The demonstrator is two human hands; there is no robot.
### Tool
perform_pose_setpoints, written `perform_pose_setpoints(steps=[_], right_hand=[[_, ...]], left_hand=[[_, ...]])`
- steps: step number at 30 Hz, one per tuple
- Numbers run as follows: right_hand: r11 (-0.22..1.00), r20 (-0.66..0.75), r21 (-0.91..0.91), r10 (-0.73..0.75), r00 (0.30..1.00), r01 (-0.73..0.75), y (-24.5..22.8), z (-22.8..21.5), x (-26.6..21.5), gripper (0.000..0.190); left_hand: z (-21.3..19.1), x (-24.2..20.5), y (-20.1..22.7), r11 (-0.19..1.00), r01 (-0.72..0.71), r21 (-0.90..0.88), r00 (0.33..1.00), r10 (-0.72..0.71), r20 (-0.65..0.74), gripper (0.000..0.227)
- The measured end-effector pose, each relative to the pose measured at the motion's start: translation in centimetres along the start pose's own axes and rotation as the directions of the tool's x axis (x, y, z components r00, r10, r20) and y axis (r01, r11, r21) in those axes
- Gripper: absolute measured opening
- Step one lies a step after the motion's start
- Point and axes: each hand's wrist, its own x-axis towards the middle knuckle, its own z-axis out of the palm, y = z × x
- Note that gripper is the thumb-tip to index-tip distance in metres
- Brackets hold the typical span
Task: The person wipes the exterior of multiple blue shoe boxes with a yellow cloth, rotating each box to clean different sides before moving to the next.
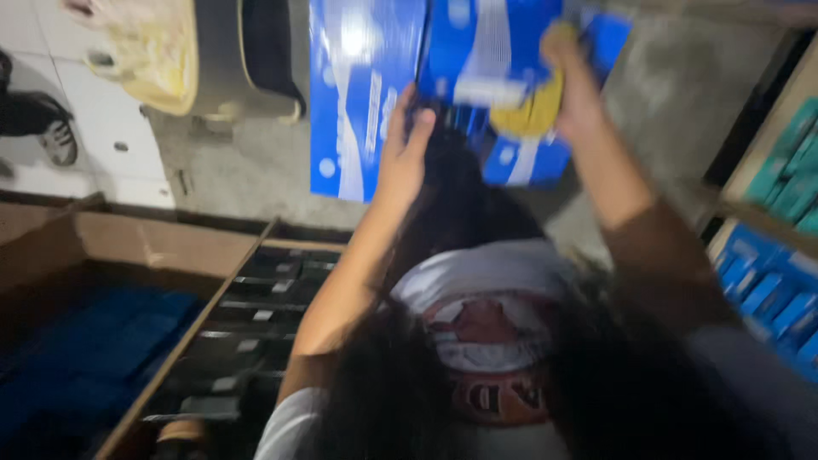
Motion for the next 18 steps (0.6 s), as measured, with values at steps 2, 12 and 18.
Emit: perform_pose_setpoints(steps=[2, 12, 18], right_hand=[[0.97, -0.06, -0.039, -0.242, 0.968, 0.24, -1.1, 1.8, 3.9, 0.016], [0.98, -0.023, 0.013, -0.199, 0.98, 0.199, -5.3, 5.4, 14.6, 0.013], [0.963, -0.027, -0.104, -0.251, 0.968, 0.247, -8.5, 9.0, 21.2, 0.019]], left_hand=[[-1.1, -0.3, -0.2, 0.983, -0.168, -0.07, 0.982, 0.161, -0.096, 0.055], [-7.2, -1.5, -4.5, 0.622, -0.262, 0.738, 0.881, 0.466, -0.08, 0.044], [-7.7, 1.0, -10.7, 0.419, -0.134, 0.898, 0.83, 0.542, -0.129, 0.061]])
